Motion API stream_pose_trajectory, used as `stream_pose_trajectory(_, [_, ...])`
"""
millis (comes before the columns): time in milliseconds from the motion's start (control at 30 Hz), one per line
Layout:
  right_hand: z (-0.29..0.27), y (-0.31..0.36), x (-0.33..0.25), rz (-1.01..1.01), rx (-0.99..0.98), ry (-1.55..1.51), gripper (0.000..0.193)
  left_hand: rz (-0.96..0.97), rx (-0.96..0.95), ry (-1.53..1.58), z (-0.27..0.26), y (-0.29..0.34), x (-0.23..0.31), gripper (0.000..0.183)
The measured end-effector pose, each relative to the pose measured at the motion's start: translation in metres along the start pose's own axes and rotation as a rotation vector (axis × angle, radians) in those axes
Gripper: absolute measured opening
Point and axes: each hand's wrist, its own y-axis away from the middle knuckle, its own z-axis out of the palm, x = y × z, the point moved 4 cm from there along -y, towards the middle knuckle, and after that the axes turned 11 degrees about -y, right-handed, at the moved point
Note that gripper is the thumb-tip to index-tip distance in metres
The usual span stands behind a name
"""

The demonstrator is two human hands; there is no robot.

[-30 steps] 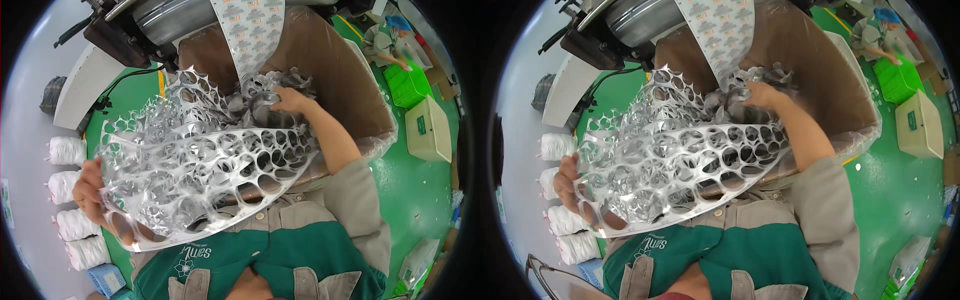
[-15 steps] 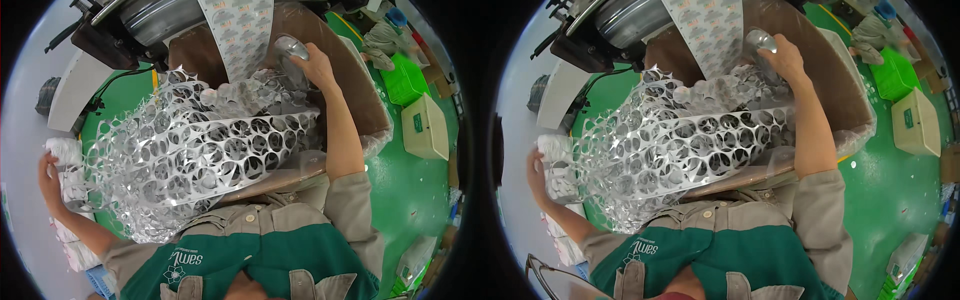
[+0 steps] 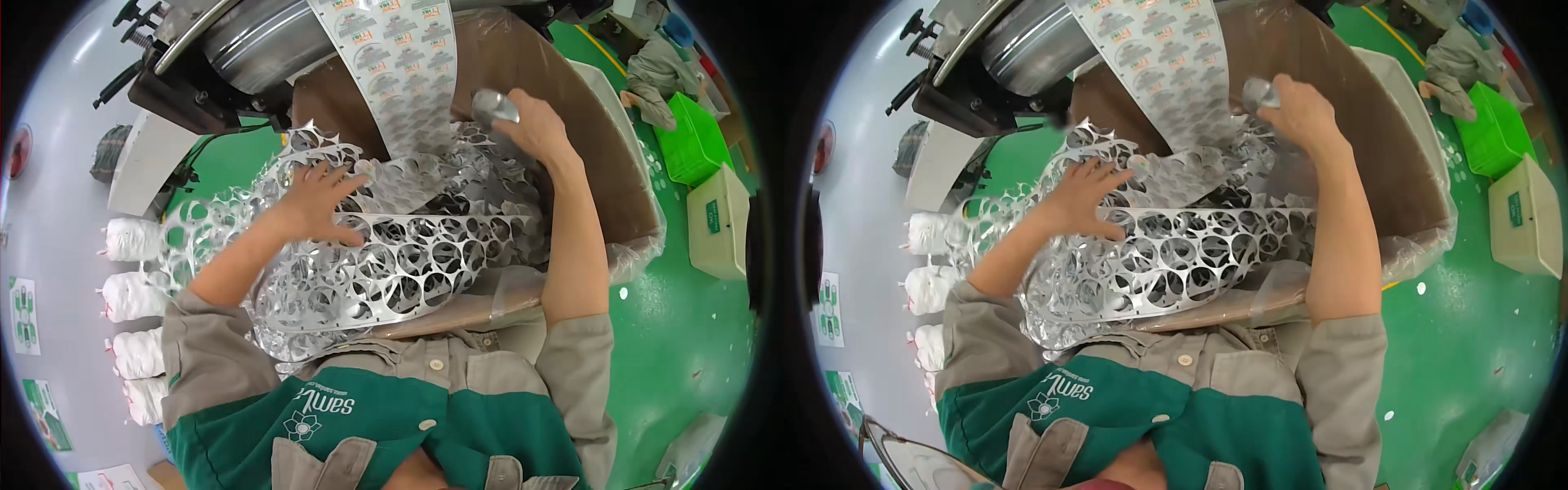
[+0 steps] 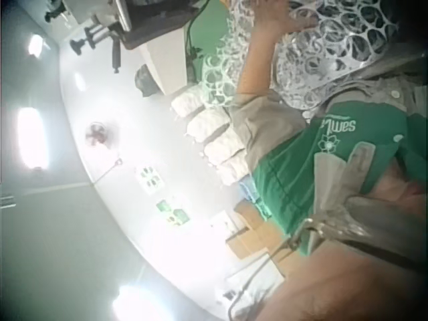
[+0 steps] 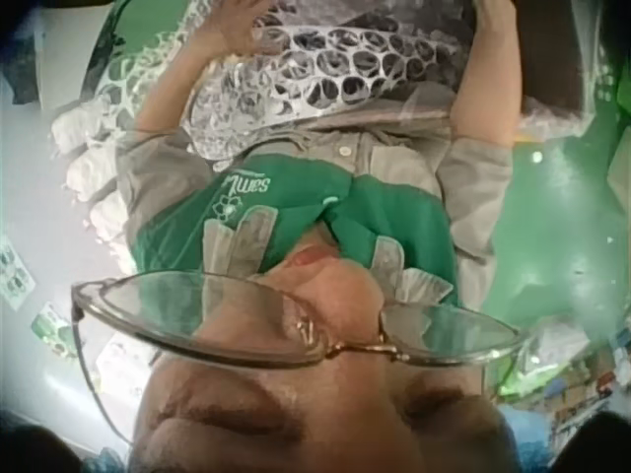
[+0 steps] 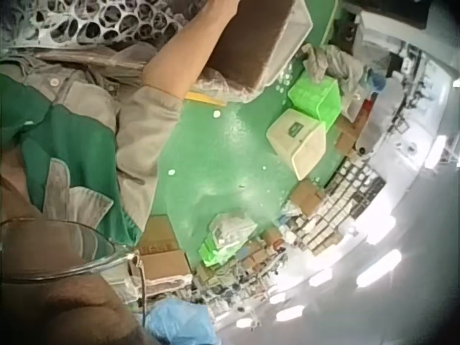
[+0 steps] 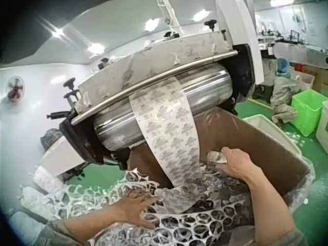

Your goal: The person removes small, round, metallic objects from a white plastic webbing sheet and places them into a cardboard box. The person repeatedly tears the webbing to free the items and drops them into the container.

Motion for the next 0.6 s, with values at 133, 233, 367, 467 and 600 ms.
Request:
stream_pose_trajectory(133, [-0.003,0.005,-0.02,-0.053,-0.22,-0.423,0.034,-0.322,0.177,0.103,0.029,0.042,-0.004,0.122])
stream_pose_trajectory(233, [-0.01,0.005,-0.043,-0.136,-0.266,-1.423,0.031,-0.323,0.395,0.64,0.079,0.053,-0.017,0.13])
stream_pose_trajectory(367, [0.05,-0.017,-0.017,-0.008,-0.498,-2.182,0.033,-0.267,0.581,1.071,0.092,0.043,-0.007,0.135])
stream_pose_trajectory(467, [0.133,-0.027,-0.007,0.263,-0.643,-1.6,0.03,-0.276,0.627,1.153,0.088,0.043,-0.005,0.136])
stream_pose_trajectory(600, [0.199,-0.003,0.08,-0.06,-0.647,0.67,0.025,-0.277,0.643,1.213,0.089,0.038,-0.005,0.128])
